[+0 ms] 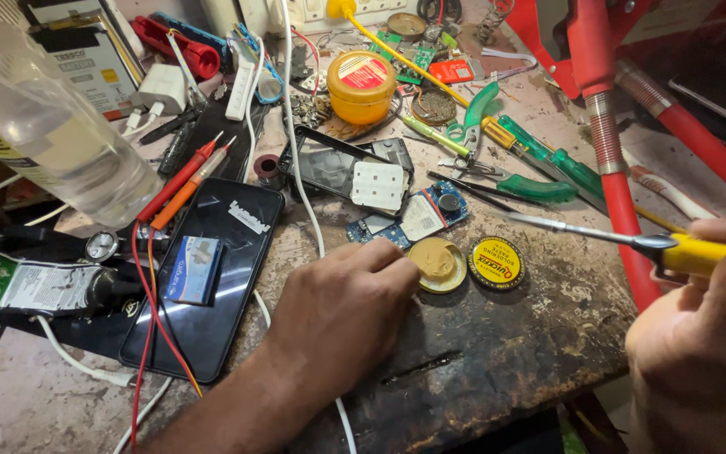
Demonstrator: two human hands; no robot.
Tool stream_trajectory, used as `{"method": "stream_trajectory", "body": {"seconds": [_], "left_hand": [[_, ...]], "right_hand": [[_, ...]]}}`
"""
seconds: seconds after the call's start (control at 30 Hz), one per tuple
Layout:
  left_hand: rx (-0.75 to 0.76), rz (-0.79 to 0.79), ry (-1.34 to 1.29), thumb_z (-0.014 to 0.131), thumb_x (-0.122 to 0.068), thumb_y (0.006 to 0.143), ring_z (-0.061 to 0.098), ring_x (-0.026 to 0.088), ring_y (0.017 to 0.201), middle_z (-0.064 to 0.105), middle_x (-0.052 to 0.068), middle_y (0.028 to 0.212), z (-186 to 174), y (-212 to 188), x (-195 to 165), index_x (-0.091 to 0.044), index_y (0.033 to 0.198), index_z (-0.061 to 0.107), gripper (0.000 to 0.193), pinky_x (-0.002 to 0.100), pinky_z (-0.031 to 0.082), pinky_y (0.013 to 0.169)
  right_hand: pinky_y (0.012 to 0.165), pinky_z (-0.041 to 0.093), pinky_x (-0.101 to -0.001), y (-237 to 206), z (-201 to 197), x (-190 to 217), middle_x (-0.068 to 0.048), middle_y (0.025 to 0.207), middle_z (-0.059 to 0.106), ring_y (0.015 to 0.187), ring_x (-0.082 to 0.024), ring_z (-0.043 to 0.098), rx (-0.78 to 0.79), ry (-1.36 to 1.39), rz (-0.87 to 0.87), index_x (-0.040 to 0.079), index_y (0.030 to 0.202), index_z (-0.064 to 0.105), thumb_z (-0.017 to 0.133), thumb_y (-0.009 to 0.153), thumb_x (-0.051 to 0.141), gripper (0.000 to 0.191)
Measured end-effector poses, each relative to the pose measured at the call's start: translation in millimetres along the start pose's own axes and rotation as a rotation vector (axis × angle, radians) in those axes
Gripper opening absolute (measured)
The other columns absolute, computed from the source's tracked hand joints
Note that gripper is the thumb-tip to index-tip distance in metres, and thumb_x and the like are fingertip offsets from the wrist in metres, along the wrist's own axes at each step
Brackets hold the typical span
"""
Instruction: The person probes a disassembled phone motherboard with multimeter test leads, then uses a soldering iron, dipping its tip into a small tin of flux and soldering components on the board. They reposition the board on the cluttered workbench and continue working on it with the iron.
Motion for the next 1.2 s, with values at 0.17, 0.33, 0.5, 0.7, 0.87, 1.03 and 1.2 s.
{"method": "stream_trajectory", "body": {"seconds": [0.17, 0.33, 0.5, 0.7, 0.87, 1.03, 1.2], "left_hand": [[-0.006, -0.151, -0.109, 0.071, -0.016, 0.088, 0.069, 0.034, 0.073, 0.068, 0.011, 0.08, -12, -5, 16, -0.008, 0.084, 0.069, 0.009, 0.046, 0.054, 0.064], [0.04, -0.21, -0.185, 0.071, -0.015, 0.086, 0.07, 0.034, 0.071, 0.07, 0.011, 0.08, -10, -4, 25, -0.009, 0.085, 0.071, 0.007, 0.045, 0.055, 0.064], [0.022, -0.198, -0.22, 0.071, -0.015, 0.086, 0.071, 0.033, 0.074, 0.071, 0.011, 0.083, -11, -3, 22, -0.009, 0.086, 0.072, 0.007, 0.044, 0.056, 0.066], [0.023, -0.179, -0.216, 0.07, -0.016, 0.085, 0.071, 0.033, 0.075, 0.071, 0.009, 0.084, -13, -6, 20, -0.01, 0.085, 0.073, 0.006, 0.044, 0.056, 0.066], [0.156, -0.191, -0.08, 0.068, -0.02, 0.087, 0.07, 0.035, 0.076, 0.069, 0.01, 0.081, -12, -6, 24, -0.009, 0.08, 0.07, 0.014, 0.047, 0.055, 0.066], [0.293, -0.249, 0.104, 0.065, -0.019, 0.083, 0.07, 0.037, 0.076, 0.068, 0.012, 0.088, -15, -11, 37, -0.009, 0.084, 0.066, 0.01, 0.05, 0.056, 0.064], [0.299, -0.296, 0.108, 0.062, -0.014, 0.082, 0.071, 0.038, 0.077, 0.069, 0.013, 0.086, -21, -15, 43, -0.009, 0.083, 0.066, 0.007, 0.053, 0.055, 0.064]], "right_hand": [[0.067, 0.057, -0.0292, 0, 12, 24, -0.012, 0.105, 0.058, 0.074, -0.019, 0.063, 0.039, -0.227, -0.069, -0.006, 0.124, 0.049, 0.038, 0.117, 0.041, 0.048], [0.084, 0.063, -0.0435, -12, 43, 40, -0.018, 0.109, 0.057, 0.088, -0.026, 0.066, 0.277, -0.171, -0.112, -0.011, 0.13, 0.045, 0.054, 0.12, 0.029, 0.042], [0.077, 0.056, -0.0293, 21, 4, 14, -0.006, 0.106, 0.059, 0.082, -0.012, 0.056, 0.034, -0.08, 0.01, -0.004, 0.124, 0.053, 0.047, 0.123, 0.024, 0.029], [0.07, 0.042, -0.0213, 125, 14, -12, 0.0, 0.087, 0.062, 0.073, -0.009, 0.051, -0.005, -0.061, 0.012, 0.006, 0.102, 0.061, 0.044, 0.122, 0.023, 0.031], [0.072, 0.057, -0.024, 191, 75, 21, 0.0, 0.088, 0.067, 0.077, -0.006, 0.066, 0.09, -0.237, -0.192, 0.003, 0.103, 0.067, 0.062, 0.116, 0.018, 0.02], [0.063, 0.053, -0.027, 204, 103, 23, 0.0, 0.079, 0.068, 0.068, -0.009, 0.067, 0.147, -0.357, -0.201, 0.002, 0.094, 0.067, 0.069, 0.108, 0.015, 0.02], [0.067, 0.055, -0.0315, 197, 121, 15, -0.008, 0.081, 0.069, 0.069, -0.015, 0.068, 0.214, -0.472, -0.39, -0.002, 0.103, 0.069, 0.067, 0.11, 0.012, 0.016]]}}
Point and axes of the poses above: each hand's wrist, its own y-axis towards the middle knuckle, its own z-axis out of the palm, x = y × z, the point moved 9 cm from there along y, towards the middle knuckle
